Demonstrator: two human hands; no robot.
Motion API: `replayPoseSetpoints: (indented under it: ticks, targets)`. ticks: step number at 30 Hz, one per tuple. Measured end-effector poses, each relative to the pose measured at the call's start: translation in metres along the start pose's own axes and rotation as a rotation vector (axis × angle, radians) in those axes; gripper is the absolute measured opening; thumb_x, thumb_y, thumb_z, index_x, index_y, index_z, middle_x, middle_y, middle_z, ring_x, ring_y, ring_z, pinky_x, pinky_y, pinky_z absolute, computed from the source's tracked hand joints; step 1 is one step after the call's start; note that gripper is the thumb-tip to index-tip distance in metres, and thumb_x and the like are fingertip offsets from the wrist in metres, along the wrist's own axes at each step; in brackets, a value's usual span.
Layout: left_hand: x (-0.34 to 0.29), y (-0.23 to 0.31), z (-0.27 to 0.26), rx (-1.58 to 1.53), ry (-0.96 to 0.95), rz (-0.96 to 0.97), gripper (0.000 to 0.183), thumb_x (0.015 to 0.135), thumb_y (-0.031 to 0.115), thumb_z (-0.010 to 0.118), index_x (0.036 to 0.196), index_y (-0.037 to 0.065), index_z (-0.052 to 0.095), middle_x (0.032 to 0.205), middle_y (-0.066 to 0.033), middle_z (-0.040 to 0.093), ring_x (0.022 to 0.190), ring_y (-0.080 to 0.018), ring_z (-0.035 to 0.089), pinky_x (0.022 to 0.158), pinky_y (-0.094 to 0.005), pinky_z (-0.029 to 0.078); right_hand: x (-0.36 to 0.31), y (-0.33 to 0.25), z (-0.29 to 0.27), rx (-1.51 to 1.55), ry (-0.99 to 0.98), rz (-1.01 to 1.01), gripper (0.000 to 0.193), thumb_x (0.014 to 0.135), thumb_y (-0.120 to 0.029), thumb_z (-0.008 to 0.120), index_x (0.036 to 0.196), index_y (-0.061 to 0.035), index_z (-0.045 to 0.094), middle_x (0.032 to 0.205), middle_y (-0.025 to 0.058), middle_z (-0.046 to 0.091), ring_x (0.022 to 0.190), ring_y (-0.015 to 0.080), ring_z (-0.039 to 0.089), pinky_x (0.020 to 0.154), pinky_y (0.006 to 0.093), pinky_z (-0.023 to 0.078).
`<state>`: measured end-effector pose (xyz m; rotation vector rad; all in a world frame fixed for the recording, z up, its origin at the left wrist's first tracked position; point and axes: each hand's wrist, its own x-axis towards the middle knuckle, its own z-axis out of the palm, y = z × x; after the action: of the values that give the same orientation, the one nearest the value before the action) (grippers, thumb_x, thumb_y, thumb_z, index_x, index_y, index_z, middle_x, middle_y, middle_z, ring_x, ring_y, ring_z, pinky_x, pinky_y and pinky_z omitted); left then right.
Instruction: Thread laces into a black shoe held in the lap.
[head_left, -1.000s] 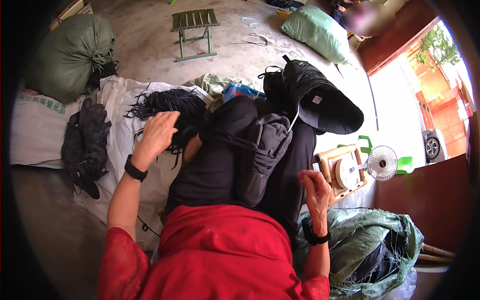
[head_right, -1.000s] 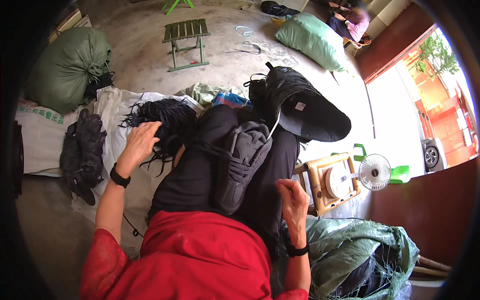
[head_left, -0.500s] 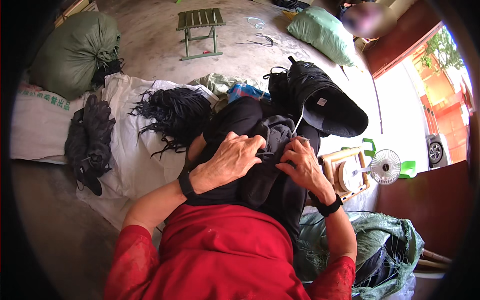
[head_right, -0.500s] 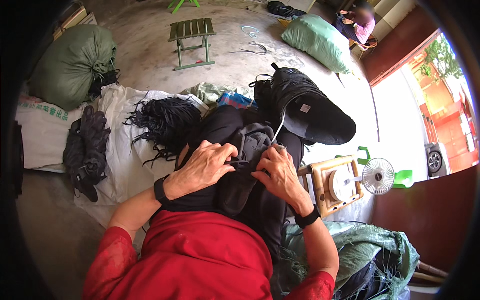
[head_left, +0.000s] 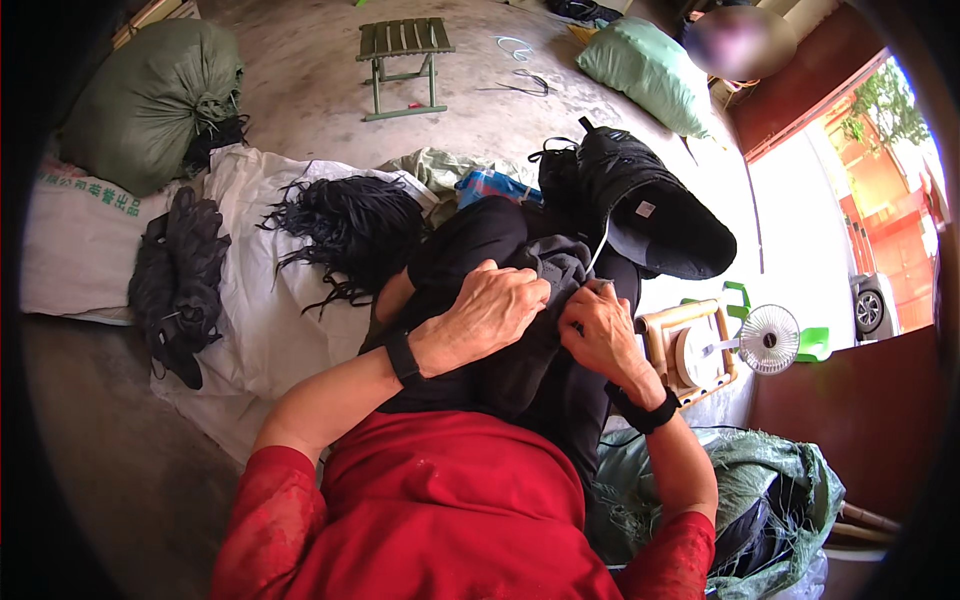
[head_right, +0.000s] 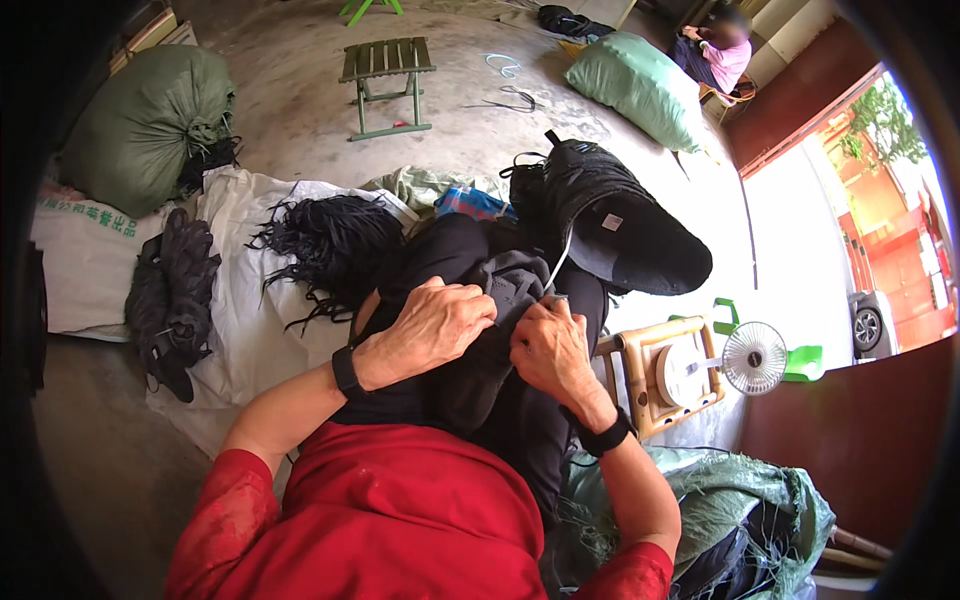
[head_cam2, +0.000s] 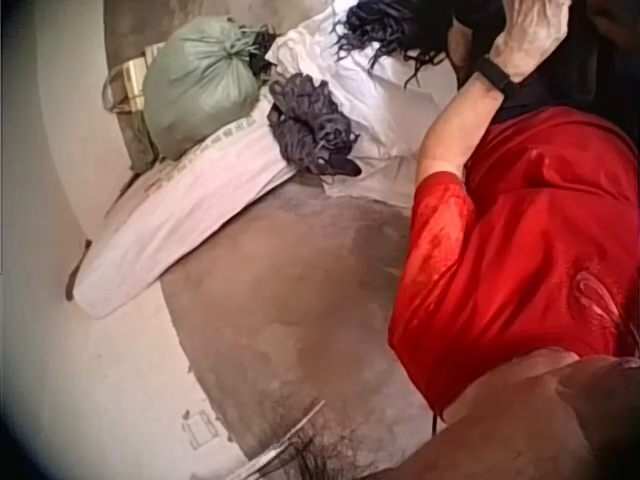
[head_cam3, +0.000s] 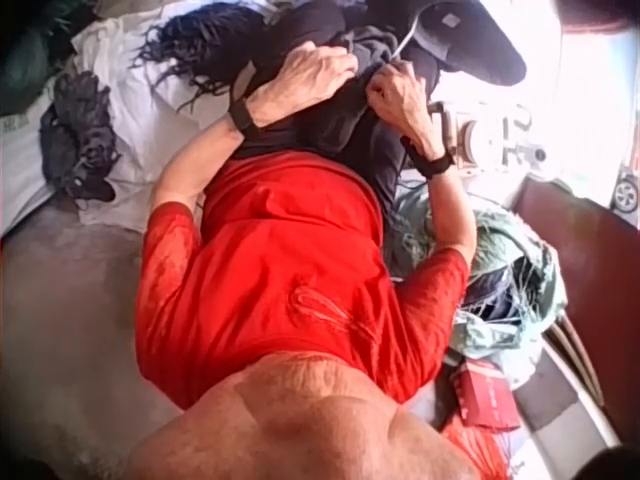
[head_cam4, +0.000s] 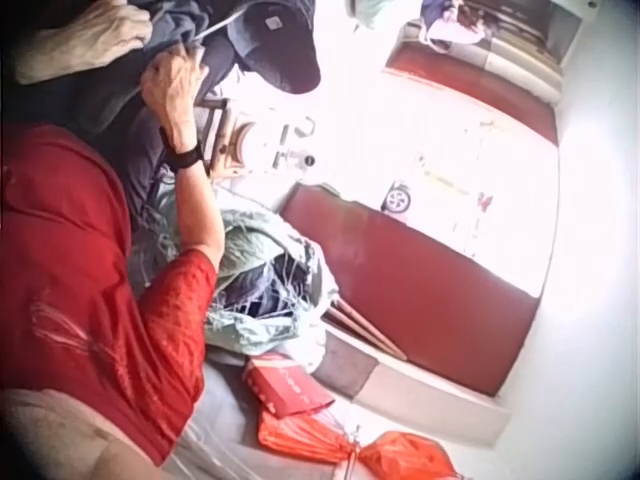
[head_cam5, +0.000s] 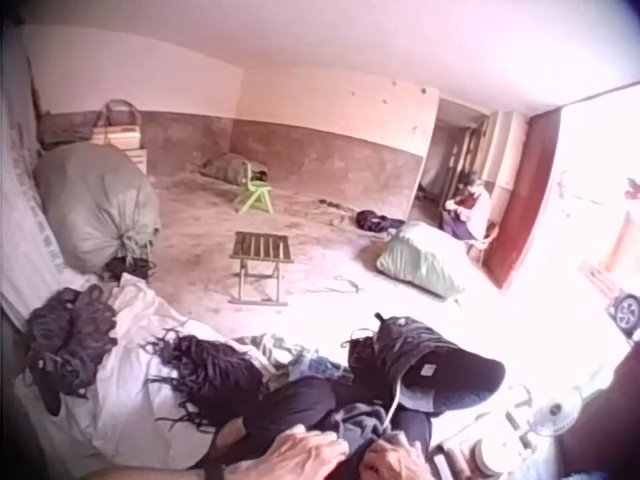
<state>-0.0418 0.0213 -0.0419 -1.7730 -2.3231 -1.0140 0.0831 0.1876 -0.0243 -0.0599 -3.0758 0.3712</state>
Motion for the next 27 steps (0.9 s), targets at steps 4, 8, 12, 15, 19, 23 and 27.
replayPoseSetpoints:
  ticks: [4,8,12,15,19,23,27]
  targets:
    - [-0.005,-0.002,0.005,-0.427,-0.022,-0.115,0.011,0.087,0.016,0.061,0.082,0.006,0.062,0.067,-0.0080,0.060,0.057,-0.0234,0.057,0.055,-0.0332,0.042,0.003,-0.010,0.007,-0.028,0.150,0.117,0.012,0.069,-0.021,0.065,0.073,-0.0107,0.071,0.086,0.0026,0.063,0.098,0.0264,0.053,0.077,0.0425,0.039]
    - [-0.020,-0.023,-0.010,-1.120,-0.421,-0.663,0.025,0.092,0.025,0.057,0.085,0.002,0.064,0.065,-0.0049,0.059,0.057,-0.0113,0.053,0.054,-0.0293,0.044,0.004,-0.005,0.005,0.071,0.153,0.108,0.009,0.072,-0.018,0.069,0.075,-0.0091,0.070,0.087,0.0035,0.064,0.095,0.0269,0.056,0.081,0.0452,0.040]
    - [-0.017,-0.055,-0.031,-0.121,-0.187,-0.293,0.033,0.092,0.030,0.058,0.074,0.002,0.061,0.060,-0.0114,0.060,0.056,-0.0283,0.059,0.056,-0.0387,0.047,0.008,0.017,-0.002,0.883,0.165,0.316,0.011,0.089,-0.016,0.066,0.089,-0.0045,0.069,0.084,0.0005,0.066,0.082,0.0125,0.059,0.082,0.0311,0.045]
    - [-0.024,-0.058,-0.045,0.113,-0.254,-0.196,0.019,0.087,0.022,0.062,0.078,0.005,0.059,0.079,-0.0115,0.063,0.077,-0.0328,0.061,0.068,-0.0408,0.049,0.016,0.031,-0.001,0.916,0.193,0.372,0.019,0.093,-0.019,0.063,0.097,-0.0019,0.067,0.089,0.0055,0.066,0.086,0.0128,0.061,0.074,0.0272,0.047]
    - [-0.021,-0.045,-0.043,0.100,-0.090,-0.122,0.016,0.079,0.012,0.068,0.090,0.007,0.060,0.093,-0.0086,0.061,0.092,-0.0284,0.059,0.078,-0.0382,0.049,0.025,0.033,0.001,0.599,0.330,0.153,0.025,0.089,-0.022,0.066,0.100,0.0005,0.066,0.090,0.0128,0.065,0.082,0.0233,0.064,0.077,0.0315,0.049]
    - [-0.018,-0.025,-0.018,-0.085,-0.079,-0.013,0.026,0.075,0.013,0.073,0.095,0.005,0.058,0.093,-0.0088,0.061,0.089,-0.0289,0.060,0.078,-0.0396,0.049,0.026,0.033,-0.009,0.536,0.176,0.171,0.030,0.082,-0.019,0.071,0.104,0.0006,0.065,0.090,0.0135,0.066,0.084,0.0248,0.066,0.077,0.0352,0.050]
    - [-0.027,-0.021,-0.011,-0.085,-0.116,-0.075,0.026,0.075,0.013,0.073,0.095,0.005,0.057,0.090,-0.0089,0.062,0.085,-0.0294,0.061,0.075,-0.0412,0.049,0.027,0.031,-0.020,0.492,0.087,0.170,0.034,0.079,-0.019,0.073,0.106,-0.0003,0.064,0.090,0.0153,0.066,0.085,0.0279,0.066,0.077,0.0371,0.050]
